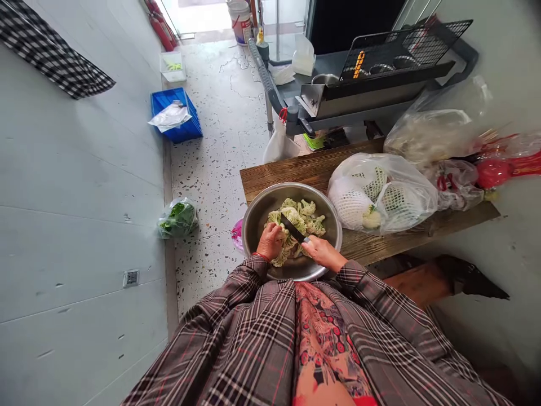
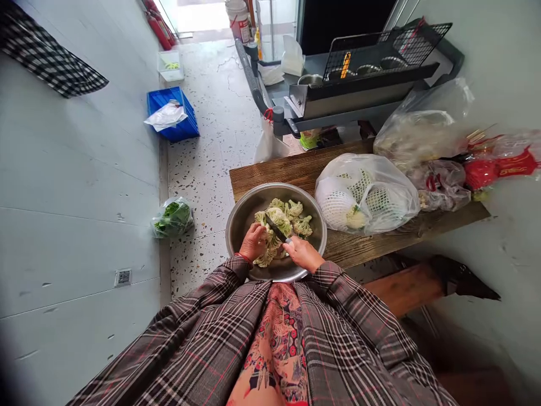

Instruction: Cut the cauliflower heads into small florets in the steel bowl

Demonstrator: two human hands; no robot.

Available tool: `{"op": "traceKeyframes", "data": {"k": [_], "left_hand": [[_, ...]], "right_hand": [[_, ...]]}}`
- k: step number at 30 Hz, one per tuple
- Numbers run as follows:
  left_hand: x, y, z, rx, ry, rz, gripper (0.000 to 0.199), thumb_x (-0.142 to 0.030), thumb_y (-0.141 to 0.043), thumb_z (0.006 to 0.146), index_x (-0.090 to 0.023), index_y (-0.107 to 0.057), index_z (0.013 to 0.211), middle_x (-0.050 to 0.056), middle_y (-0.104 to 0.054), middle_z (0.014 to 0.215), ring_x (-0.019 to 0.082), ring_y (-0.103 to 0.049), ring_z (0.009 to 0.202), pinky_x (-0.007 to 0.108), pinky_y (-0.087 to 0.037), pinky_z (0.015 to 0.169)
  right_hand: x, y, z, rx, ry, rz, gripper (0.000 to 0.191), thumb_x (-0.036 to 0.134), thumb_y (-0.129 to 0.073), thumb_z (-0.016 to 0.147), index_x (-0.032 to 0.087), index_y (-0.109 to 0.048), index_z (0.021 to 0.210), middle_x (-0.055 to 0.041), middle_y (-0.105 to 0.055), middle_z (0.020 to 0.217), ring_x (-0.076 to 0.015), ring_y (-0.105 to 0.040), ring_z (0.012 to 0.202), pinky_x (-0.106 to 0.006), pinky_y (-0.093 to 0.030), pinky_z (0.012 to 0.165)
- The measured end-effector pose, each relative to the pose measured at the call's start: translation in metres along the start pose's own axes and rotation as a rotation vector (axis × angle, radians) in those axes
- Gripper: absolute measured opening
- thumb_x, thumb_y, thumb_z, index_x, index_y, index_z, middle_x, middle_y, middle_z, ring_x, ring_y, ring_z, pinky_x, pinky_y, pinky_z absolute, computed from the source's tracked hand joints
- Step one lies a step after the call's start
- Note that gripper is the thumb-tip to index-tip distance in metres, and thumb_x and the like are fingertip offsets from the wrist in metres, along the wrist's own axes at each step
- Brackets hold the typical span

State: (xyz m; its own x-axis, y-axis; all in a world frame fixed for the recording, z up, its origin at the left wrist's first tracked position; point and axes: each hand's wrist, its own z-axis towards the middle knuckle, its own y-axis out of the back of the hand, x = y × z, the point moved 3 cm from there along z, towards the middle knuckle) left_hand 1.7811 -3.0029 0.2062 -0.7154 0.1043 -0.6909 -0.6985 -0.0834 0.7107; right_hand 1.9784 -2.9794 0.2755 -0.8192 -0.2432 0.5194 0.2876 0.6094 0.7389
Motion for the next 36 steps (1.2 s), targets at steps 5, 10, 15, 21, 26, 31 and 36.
{"op": "traceKeyframes", "data": {"k": [5, 10, 15, 21, 26, 31, 36], "left_hand": [[0.005, 0.003, 0.000, -0.030, 0.034, -0.030, 0.047, 0.002, -0.052, 0.059, -0.020, -0.056, 0.101, 0.006, -0.051, 0.108, 0.021, -0.052, 0.106, 0.036, -0.048, 0.095], [0.006, 0.004, 0.000, -0.050, 0.078, -0.078, 0.044, 0.002, -0.054, 0.060, -0.021, -0.056, 0.098, 0.004, -0.051, 0.107, 0.019, -0.054, 0.104, 0.034, -0.048, 0.094], [0.007, 0.004, -0.001, -0.069, 0.122, -0.102, 0.043, 0.000, -0.057, 0.061, -0.022, -0.055, 0.097, 0.003, -0.051, 0.105, 0.018, -0.054, 0.103, 0.032, -0.047, 0.094], [0.004, 0.004, 0.000, -0.039, 0.095, -0.098, 0.043, 0.002, -0.054, 0.059, -0.021, -0.056, 0.096, 0.004, -0.051, 0.103, 0.018, -0.053, 0.101, 0.033, -0.047, 0.092], [0.004, 0.003, -0.002, -0.030, 0.072, -0.073, 0.045, 0.002, -0.053, 0.058, -0.021, -0.056, 0.097, 0.005, -0.051, 0.105, 0.020, -0.052, 0.103, 0.036, -0.047, 0.093], [0.006, 0.001, -0.005, -0.029, 0.071, -0.080, 0.044, 0.002, -0.053, 0.059, -0.021, -0.056, 0.096, 0.005, -0.051, 0.105, 0.019, -0.052, 0.103, 0.034, -0.048, 0.091], [0.003, -0.002, -0.004, -0.012, 0.066, -0.049, 0.045, 0.001, -0.054, 0.059, -0.021, -0.055, 0.098, 0.005, -0.050, 0.103, 0.019, -0.052, 0.099, 0.034, -0.048, 0.090]], "right_hand": [[-0.016, -0.004, -0.004, -0.050, -0.040, 0.063, 0.030, 0.043, -0.039, 0.096, 0.020, -0.057, 0.090, -0.0044, -0.066, 0.082, -0.0163, -0.061, 0.075, -0.024, -0.036, 0.064], [-0.028, -0.007, -0.005, -0.115, -0.088, 0.122, 0.036, 0.049, -0.035, 0.095, 0.022, -0.058, 0.088, -0.0021, -0.066, 0.076, -0.0168, -0.061, 0.071, -0.024, -0.037, 0.062], [-0.019, -0.014, -0.023, -0.071, -0.085, 0.072, 0.029, 0.045, -0.039, 0.095, 0.022, -0.056, 0.094, -0.0046, -0.067, 0.081, -0.0183, -0.063, 0.076, -0.024, -0.036, 0.063], [-0.005, -0.015, -0.012, 0.002, -0.049, 0.040, 0.026, 0.041, -0.041, 0.097, 0.020, -0.055, 0.096, -0.0057, -0.067, 0.085, -0.0178, -0.064, 0.080, -0.024, -0.036, 0.065], [-0.002, -0.019, -0.002, -0.011, -0.071, 0.022, 0.027, 0.043, -0.042, 0.097, 0.020, -0.055, 0.100, -0.0069, -0.068, 0.088, -0.0186, -0.066, 0.086, -0.023, -0.037, 0.065], [-0.006, -0.026, -0.014, -0.001, -0.063, 0.016, 0.026, 0.041, -0.040, 0.097, 0.020, -0.054, 0.099, -0.0068, -0.069, 0.090, -0.0183, -0.066, 0.084, -0.024, -0.037, 0.067], [0.002, -0.027, -0.004, -0.027, -0.072, 0.007, 0.028, 0.042, -0.039, 0.098, 0.019, -0.054, 0.104, -0.0089, -0.070, 0.094, -0.0195, -0.066, 0.088, -0.024, -0.038, 0.068]]}}
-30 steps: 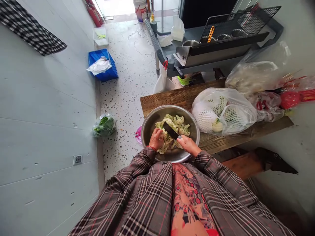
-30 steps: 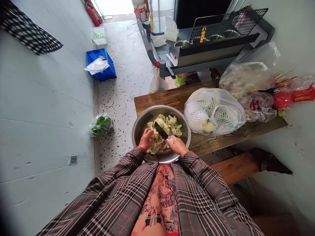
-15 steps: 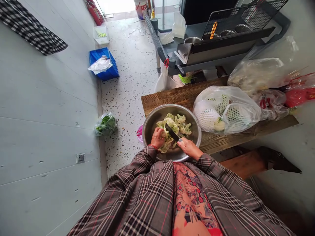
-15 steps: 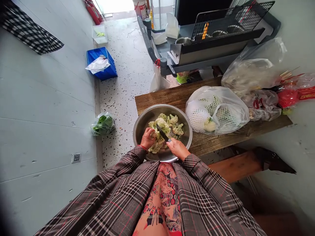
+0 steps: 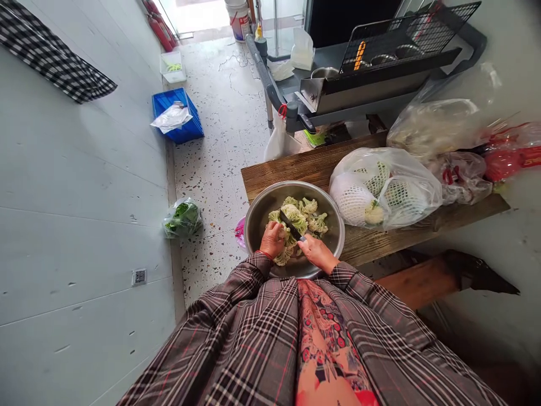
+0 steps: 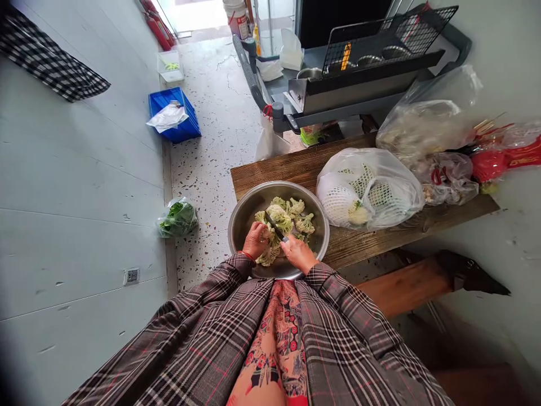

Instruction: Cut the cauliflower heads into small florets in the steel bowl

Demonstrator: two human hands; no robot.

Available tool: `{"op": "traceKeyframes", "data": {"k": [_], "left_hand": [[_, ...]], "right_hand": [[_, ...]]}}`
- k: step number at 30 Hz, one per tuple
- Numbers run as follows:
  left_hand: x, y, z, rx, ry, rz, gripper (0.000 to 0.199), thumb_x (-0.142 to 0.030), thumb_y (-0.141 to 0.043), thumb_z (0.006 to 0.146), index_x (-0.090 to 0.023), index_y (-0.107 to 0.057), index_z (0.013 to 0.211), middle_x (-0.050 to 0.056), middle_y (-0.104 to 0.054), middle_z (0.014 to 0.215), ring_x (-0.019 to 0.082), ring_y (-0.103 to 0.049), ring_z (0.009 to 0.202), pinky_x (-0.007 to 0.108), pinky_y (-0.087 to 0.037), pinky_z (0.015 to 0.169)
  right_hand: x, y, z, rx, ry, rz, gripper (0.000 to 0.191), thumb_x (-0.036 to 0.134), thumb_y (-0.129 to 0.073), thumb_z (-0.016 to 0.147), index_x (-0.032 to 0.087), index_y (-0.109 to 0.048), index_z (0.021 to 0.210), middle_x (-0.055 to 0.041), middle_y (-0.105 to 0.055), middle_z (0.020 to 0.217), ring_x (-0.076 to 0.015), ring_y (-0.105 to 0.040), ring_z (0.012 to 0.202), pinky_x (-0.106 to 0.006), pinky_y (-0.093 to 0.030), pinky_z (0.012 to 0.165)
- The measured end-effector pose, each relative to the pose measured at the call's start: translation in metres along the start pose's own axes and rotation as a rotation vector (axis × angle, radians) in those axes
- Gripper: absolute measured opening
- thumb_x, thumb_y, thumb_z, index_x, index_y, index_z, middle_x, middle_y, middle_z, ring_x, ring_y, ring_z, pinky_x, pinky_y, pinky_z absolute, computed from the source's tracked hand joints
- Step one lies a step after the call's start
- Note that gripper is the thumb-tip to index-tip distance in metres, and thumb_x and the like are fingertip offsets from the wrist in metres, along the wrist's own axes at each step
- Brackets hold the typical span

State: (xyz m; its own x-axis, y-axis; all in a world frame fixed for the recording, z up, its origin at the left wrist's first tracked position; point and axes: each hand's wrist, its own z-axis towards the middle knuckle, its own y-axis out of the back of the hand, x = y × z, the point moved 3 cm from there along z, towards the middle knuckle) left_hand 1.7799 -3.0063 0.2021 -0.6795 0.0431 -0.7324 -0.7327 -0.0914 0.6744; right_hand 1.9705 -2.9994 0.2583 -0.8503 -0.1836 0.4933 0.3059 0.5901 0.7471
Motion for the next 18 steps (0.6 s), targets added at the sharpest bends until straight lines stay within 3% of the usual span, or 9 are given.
{"op": "traceKeyframes", "data": {"k": [10, 18], "left_hand": [[-0.001, 0.005, -0.002, -0.036, 0.085, -0.059, 0.041, -0.004, -0.060, 0.062, -0.021, -0.053, 0.100, 0.005, -0.047, 0.106, 0.020, -0.051, 0.103, 0.037, -0.046, 0.096], [-0.002, 0.007, 0.002, -0.030, 0.176, -0.099, 0.034, -0.009, -0.065, 0.068, -0.021, -0.055, 0.098, 0.004, -0.046, 0.106, 0.019, -0.052, 0.102, 0.035, -0.045, 0.095]], "right_hand": [[0.002, 0.002, -0.012, -0.013, 0.015, -0.040, 0.033, 0.044, -0.038, 0.097, 0.020, -0.052, 0.115, -0.0088, -0.071, 0.098, -0.0214, -0.067, 0.092, -0.026, -0.039, 0.069], [-0.021, 0.030, -0.013, -0.256, -0.102, 0.059, 0.039, 0.049, -0.038, 0.095, 0.020, -0.056, 0.115, -0.0084, -0.071, 0.088, -0.0217, -0.068, 0.081, -0.026, -0.042, 0.064]]}}
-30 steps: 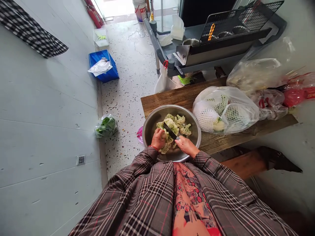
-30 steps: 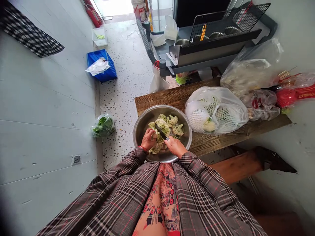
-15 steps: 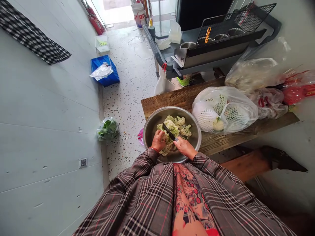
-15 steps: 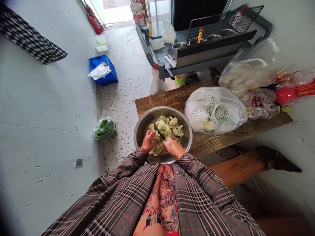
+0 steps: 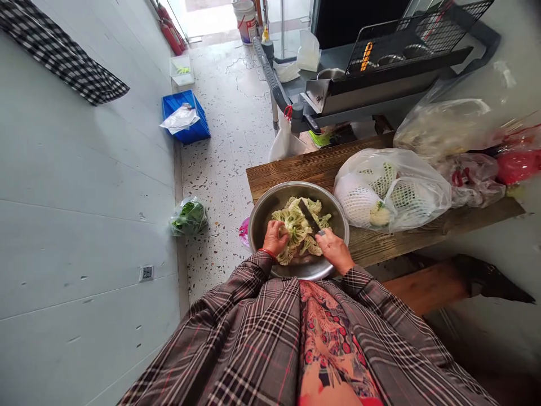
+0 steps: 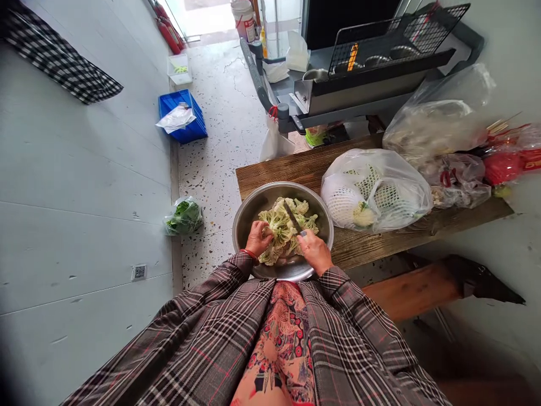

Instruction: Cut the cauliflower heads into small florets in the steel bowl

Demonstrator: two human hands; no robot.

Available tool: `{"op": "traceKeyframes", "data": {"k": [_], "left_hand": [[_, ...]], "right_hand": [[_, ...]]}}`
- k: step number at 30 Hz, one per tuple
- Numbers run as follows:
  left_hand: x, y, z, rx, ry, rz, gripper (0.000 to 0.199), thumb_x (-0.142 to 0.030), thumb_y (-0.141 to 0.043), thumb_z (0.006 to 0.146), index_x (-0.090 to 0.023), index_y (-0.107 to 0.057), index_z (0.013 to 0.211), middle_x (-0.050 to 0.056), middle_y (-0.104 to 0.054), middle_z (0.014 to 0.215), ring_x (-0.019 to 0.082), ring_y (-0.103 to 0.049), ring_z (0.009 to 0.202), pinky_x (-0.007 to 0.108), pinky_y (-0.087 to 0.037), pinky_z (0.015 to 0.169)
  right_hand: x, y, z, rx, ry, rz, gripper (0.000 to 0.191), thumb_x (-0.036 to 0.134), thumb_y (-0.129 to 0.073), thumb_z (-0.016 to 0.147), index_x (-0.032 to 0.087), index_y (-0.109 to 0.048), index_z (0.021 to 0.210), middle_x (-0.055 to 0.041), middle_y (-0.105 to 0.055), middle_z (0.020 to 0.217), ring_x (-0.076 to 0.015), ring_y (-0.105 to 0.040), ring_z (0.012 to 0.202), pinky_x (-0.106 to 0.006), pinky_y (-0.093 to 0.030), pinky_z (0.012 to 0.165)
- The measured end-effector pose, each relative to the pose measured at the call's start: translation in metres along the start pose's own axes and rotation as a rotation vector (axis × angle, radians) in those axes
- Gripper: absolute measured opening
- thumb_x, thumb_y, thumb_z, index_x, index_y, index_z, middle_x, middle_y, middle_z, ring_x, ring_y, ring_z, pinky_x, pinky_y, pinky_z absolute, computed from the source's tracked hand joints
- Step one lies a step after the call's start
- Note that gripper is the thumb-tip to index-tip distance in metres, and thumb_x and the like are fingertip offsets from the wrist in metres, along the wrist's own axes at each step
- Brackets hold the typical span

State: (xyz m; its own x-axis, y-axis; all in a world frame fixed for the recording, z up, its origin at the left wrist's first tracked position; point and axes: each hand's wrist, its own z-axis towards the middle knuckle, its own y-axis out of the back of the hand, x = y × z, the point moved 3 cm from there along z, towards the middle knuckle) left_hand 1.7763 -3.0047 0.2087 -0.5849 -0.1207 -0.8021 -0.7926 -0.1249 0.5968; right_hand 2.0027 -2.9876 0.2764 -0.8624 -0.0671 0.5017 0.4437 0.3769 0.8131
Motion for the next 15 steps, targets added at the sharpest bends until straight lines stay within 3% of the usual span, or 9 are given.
{"op": "traceKeyframes", "data": {"k": [5, 9, 12, 15], "left_hand": [[-0.002, 0.003, 0.000, -0.025, 0.077, 0.025, 0.045, -0.024, -0.071, 0.070, -0.021, -0.054, 0.111, 0.008, -0.047, 0.112, 0.021, -0.053, 0.105, 0.035, -0.046, 0.092], [0.001, 0.001, 0.003, -0.045, 0.300, 0.071, 0.057, -0.044, -0.076, 0.066, -0.017, -0.051, 0.109, 0.011, -0.055, 0.107, 0.024, -0.058, 0.098, 0.036, -0.046, 0.086], [0.005, -0.005, 0.008, -0.005, 0.452, 0.016, 0.060, -0.053, -0.078, 0.061, -0.017, -0.051, 0.101, 0.010, -0.062, 0.095, 0.023, -0.061, 0.090, 0.034, -0.046, 0.079], [0.004, -0.011, 0.013, -0.036, 0.532, -0.071, 0.056, -0.052, -0.079, 0.059, -0.017, -0.051, 0.093, 0.009, -0.064, 0.088, 0.023, -0.063, 0.083, 0.033, -0.046, 0.072]], "right_hand": [[-0.006, 0.028, -0.008, -0.141, 0.095, 0.227, 0.045, 0.053, -0.038, 0.093, 0.017, -0.059, 0.109, -0.0081, -0.070, 0.084, -0.0207, -0.066, 0.078, -0.028, -0.047, 0.069], [-0.002, 0.029, -0.018, -0.299, 0.136, 0.317, 0.042, 0.052, -0.046, 0.088, 0.016, -0.060, 0.104, -0.0108, -0.070, 0.096, -0.0225, -0.065, 0.089, -0.032, -0.048, 0.081], [-0.003, 0.018, -0.019, -0.262, 0.071, 0.362, 0.040, 0.050, -0.050, 0.085, 0.016, -0.058, 0.106, -0.0098, -0.070, 0.094, -0.0222, -0.066, 0.085, -0.034, -0.050, 0.080], [-0.002, 0.012, -0.019, -0.201, 0.025, 0.424, 0.042, 0.045, -0.051, 0.085, 0.016, -0.056, 0.115, -0.0046, -0.071, 0.080, -0.0194, -0.067, 0.072, -0.031, -0.051, 0.073]]}}
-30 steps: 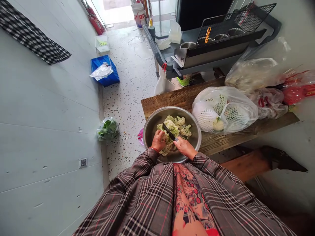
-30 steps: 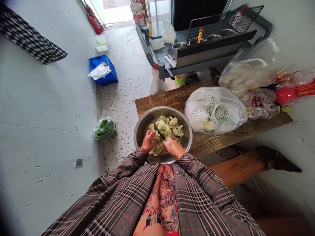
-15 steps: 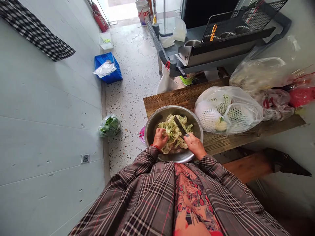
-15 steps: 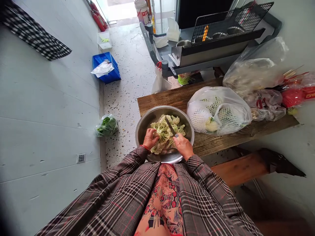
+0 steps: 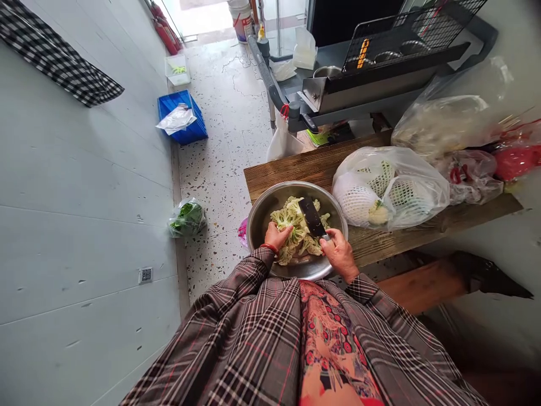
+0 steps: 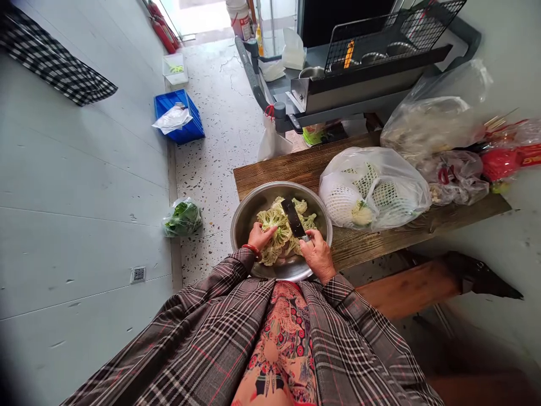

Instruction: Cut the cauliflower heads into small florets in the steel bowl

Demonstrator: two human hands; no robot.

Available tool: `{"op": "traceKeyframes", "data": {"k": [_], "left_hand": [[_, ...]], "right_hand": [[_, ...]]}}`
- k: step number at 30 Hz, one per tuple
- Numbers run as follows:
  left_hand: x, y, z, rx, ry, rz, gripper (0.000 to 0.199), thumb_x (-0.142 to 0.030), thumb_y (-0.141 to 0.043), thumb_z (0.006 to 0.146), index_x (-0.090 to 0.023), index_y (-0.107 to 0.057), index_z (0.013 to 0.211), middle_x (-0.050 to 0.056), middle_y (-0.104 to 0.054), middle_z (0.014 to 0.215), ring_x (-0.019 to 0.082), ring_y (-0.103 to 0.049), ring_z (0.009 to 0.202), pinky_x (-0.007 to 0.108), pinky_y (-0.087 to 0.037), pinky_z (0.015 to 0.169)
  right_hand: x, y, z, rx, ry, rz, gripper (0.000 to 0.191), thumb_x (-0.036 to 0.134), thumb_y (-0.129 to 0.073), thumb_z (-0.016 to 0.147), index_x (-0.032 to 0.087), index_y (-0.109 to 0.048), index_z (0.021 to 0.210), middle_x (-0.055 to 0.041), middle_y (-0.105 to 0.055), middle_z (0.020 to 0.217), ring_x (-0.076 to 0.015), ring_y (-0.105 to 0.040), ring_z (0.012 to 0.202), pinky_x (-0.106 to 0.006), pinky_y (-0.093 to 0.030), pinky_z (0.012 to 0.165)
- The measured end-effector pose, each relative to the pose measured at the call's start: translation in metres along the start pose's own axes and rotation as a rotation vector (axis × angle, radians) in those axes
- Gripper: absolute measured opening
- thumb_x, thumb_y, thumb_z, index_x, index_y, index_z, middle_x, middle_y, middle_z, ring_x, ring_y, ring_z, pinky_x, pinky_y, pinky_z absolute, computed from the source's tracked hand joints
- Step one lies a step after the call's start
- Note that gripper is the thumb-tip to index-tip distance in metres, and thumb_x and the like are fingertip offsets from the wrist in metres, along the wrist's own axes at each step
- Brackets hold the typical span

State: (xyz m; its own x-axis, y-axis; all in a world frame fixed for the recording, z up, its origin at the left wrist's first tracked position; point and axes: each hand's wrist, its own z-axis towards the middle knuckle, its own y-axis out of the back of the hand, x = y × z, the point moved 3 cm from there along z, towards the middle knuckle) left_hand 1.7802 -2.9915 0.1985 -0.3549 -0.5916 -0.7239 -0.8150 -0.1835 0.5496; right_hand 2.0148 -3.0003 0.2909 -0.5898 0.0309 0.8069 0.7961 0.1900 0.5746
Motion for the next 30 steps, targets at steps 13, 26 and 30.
{"op": "traceKeyframes", "data": {"k": [13, 26, 30], "left_hand": [[-0.045, 0.027, -0.007, -0.094, -0.569, 0.033, 0.045, -0.020, -0.072, 0.063, -0.018, -0.056, 0.105, 0.007, -0.059, 0.102, 0.023, -0.057, 0.098, 0.037, -0.048, 0.089], [-0.008, 0.012, -0.001, 0.067, -0.591, 0.127, 0.052, -0.007, -0.060, 0.064, -0.020, -0.052, 0.113, 0.008, -0.055, 0.113, 0.019, -0.058, 0.093, 0.033, -0.050, 0.083], [-0.006, 0.011, -0.002, 0.055, -0.552, 0.121, 0.046, -0.009, -0.061, 0.065, -0.021, -0.050, 0.107, 0.005, -0.055, 0.106, 0.018, -0.057, 0.089, 0.032, -0.049, 0.081]], "right_hand": [[0.030, 0.020, -0.008, -0.212, 0.114, 0.287, 0.039, 0.033, -0.056, 0.085, 0.020, -0.048, 0.121, -0.0045, -0.070, 0.094, -0.0163, -0.069, 0.078, -0.033, -0.055, 0.077], [0.008, -0.016, 0.004, 0.213, 0.041, -0.234, 0.033, 0.037, -0.038, 0.095, 0.018, -0.061, 0.109, -0.0047, -0.070, 0.076, -0.0183, -0.066, 0.068, -0.025, -0.043, 0.061], [0.003, -0.028, 0.007, 0.277, 0.033, -0.466, 0.035, 0.032, -0.037, 0.096, 0.019, -0.056, 0.121, -0.0084, -0.073, 0.093, -0.0212, -0.068, 0.085, -0.026, -0.041, 0.068]]}}
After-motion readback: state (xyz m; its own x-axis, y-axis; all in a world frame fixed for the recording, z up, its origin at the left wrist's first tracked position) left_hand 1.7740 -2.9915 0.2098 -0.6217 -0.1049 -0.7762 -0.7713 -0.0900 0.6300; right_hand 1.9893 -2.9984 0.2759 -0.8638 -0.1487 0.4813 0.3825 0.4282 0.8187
